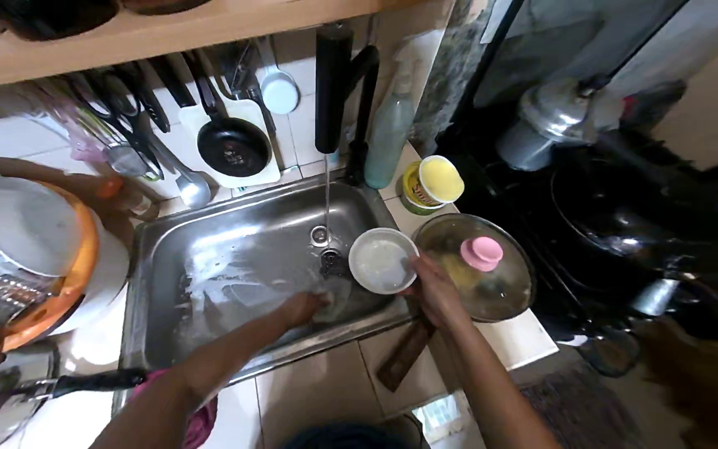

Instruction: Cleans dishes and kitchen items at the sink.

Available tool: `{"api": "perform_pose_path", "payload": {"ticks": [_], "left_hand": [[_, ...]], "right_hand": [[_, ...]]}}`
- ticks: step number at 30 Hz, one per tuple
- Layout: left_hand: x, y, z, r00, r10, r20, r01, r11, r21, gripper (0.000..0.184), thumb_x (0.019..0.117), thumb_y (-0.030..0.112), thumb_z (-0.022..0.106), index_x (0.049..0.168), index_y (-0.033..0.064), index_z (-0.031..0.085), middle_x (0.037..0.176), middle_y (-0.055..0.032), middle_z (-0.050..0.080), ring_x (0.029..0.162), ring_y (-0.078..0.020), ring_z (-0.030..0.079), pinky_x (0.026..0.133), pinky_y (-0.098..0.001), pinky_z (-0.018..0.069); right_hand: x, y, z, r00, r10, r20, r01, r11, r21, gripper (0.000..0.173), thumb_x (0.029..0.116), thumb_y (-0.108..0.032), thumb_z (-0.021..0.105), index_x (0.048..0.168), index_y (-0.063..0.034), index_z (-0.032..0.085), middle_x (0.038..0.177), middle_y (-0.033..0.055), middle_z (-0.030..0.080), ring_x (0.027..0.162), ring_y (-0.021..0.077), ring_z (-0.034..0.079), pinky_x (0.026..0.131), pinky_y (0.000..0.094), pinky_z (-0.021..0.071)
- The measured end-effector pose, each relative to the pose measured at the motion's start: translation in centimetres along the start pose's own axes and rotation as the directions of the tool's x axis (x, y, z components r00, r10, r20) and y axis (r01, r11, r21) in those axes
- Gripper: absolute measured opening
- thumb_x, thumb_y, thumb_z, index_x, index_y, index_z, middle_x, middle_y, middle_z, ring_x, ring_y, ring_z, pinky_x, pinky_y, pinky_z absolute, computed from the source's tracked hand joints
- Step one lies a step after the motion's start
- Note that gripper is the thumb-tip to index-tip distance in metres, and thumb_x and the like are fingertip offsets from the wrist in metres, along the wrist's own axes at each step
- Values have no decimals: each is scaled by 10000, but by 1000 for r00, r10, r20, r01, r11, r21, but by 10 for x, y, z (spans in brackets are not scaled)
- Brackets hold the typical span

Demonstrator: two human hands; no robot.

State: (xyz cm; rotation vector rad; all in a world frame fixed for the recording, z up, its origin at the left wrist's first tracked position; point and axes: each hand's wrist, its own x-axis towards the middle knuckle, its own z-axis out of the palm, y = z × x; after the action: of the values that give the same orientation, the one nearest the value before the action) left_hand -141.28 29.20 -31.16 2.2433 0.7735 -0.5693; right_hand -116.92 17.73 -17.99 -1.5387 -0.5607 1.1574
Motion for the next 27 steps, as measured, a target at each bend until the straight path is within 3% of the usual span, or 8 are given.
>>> {"api": "perform_pose_path", "payload": {"ticks": [6, 10, 13, 14, 16, 18, 21, 27], "left_hand": [[48, 42, 3, 968, 251, 22, -252, 967, 38, 445, 1029, 17, 525, 1468, -46, 505, 1611, -228, 380, 1463, -442, 401, 1207, -567, 301], [84, 77, -10, 984, -68, -163, 26, 969, -245, 468, 1107, 232, 422, 1513, 2, 457, 1551, -233, 458, 1456, -400, 418, 1202, -573, 315], [76, 94, -20, 887, -223, -404, 66, 927, -368, 570, 1032, 318, 603, 1439, -68, 508, 1449, -283, 540, 1380, -405, 502, 1170, -535, 374], [62, 108, -32, 877, -240, -415, 102, 939, -327, 552, 1026, 288, 614, 1423, -83, 520, 1437, -285, 551, 1367, -402, 518, 1159, -520, 389], [24, 149, -81, 917, -349, -192, 275, 903, -330, 543, 1038, 202, 610, 1489, -56, 452, 1552, -227, 459, 1467, -336, 414, 1213, -464, 299], [20, 142, -94, 928, -299, -222, 197, 901, -387, 532, 1010, 123, 645, 1454, -107, 463, 1525, -277, 465, 1455, -369, 418, 1215, -470, 286], [53, 96, -99, 912, -147, -382, -30, 906, -422, 558, 975, 86, 670, 1433, -148, 452, 1459, -348, 486, 1405, -427, 452, 1197, -510, 315], [75, 62, -136, 826, -388, -407, -109, 600, -793, 360, 1097, 79, 412, 1432, 64, 542, 1305, -220, 607, 1088, -300, 631, 929, -476, 534]], "right_hand": [[0, -11, 0, 1000, 0, -7, 0, 999, 40, 412, 1127, -204, 383, 1500, -46, 458, 1165, 174, 659, 842, 194, 704, 668, 328, 600], [13, -12, 6, 985, -169, 39, 173, 938, -300, 486, 1078, -168, 517, 1542, -50, 433, 1234, 231, 624, 839, 216, 666, 723, 347, 573], [22, -10, 5, 962, -242, 127, 272, 805, -528, 510, 1063, -258, 548, 1537, -83, 472, 1364, 299, 566, 1136, 376, 629, 955, 478, 531], [23, -10, 4, 960, -242, 144, 281, 794, -540, 511, 1068, -269, 544, 1541, -93, 470, 1375, 305, 557, 1178, 395, 607, 991, 493, 510], [24, -9, 4, 966, -217, 138, 256, 857, -447, 497, 1079, -242, 526, 1544, -80, 457, 1286, 262, 602, 992, 290, 660, 855, 404, 564], [25, -14, 2, 989, -95, 115, 115, 976, -184, 471, 1113, -204, 448, 1560, -65, 399, 1230, 219, 623, 848, 206, 677, 720, 338, 582], [28, -26, -9, 995, 15, 95, -19, 999, 44, 435, 1134, -212, 369, 1542, -66, 404, 1269, 219, 602, 928, 247, 688, 749, 380, 597], [52, -60, -30, 991, 11, 132, 8, 990, -143, 362, 1136, -178, 357, 1410, 8, 503, 1165, 230, 641, 877, 247, 711, 755, 374, 614]]}}
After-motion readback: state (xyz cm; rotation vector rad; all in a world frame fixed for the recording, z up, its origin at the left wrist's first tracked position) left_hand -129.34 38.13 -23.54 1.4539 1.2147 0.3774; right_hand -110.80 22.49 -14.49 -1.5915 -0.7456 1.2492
